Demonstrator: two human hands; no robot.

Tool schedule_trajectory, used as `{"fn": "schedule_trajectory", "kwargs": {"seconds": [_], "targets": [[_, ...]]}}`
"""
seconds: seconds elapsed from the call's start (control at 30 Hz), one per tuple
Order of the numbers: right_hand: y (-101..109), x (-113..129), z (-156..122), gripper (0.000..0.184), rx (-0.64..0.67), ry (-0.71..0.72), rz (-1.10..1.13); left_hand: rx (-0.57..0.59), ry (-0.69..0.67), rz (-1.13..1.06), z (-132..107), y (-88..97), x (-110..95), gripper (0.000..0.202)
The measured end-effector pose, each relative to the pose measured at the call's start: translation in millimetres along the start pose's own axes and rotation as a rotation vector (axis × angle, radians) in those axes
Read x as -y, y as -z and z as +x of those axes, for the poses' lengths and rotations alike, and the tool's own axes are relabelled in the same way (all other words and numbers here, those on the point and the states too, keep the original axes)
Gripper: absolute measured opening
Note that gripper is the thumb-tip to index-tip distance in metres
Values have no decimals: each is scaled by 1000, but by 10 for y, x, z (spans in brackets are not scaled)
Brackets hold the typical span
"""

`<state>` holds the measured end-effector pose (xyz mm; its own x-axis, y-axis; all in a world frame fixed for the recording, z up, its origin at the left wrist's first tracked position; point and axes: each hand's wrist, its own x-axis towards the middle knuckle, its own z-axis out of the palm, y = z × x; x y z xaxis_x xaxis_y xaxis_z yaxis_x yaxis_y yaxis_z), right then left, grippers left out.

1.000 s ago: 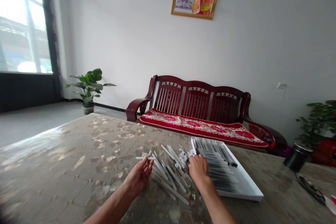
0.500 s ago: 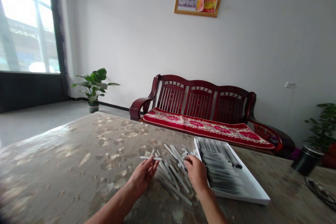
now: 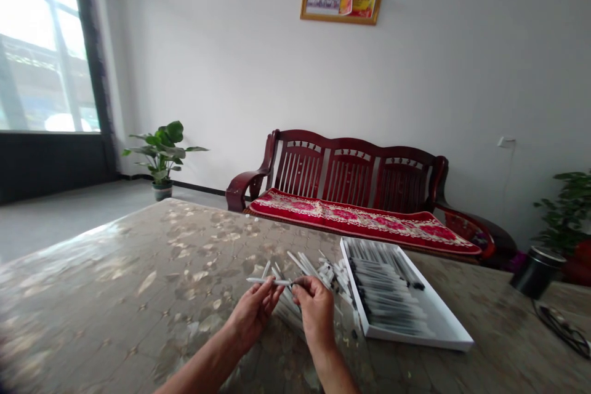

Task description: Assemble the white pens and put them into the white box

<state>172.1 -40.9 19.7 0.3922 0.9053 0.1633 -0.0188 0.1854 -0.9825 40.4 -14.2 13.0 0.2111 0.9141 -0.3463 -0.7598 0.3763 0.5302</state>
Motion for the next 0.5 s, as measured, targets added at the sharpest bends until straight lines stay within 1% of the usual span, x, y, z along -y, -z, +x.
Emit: {"fn": "schedule_trajectory", "kwargs": {"seconds": [0.17, 0.33, 0.5], "targets": [[14, -47, 0, 30, -36, 42, -23, -5, -4, -7, -12, -10, 6, 13], [21, -75, 2, 30, -67, 51, -21, -2, -11, -6, -1, -4, 18, 13], [21, -99, 4, 29, -59, 76, -36, -4, 9, -14, -5, -11, 26, 13]]}}
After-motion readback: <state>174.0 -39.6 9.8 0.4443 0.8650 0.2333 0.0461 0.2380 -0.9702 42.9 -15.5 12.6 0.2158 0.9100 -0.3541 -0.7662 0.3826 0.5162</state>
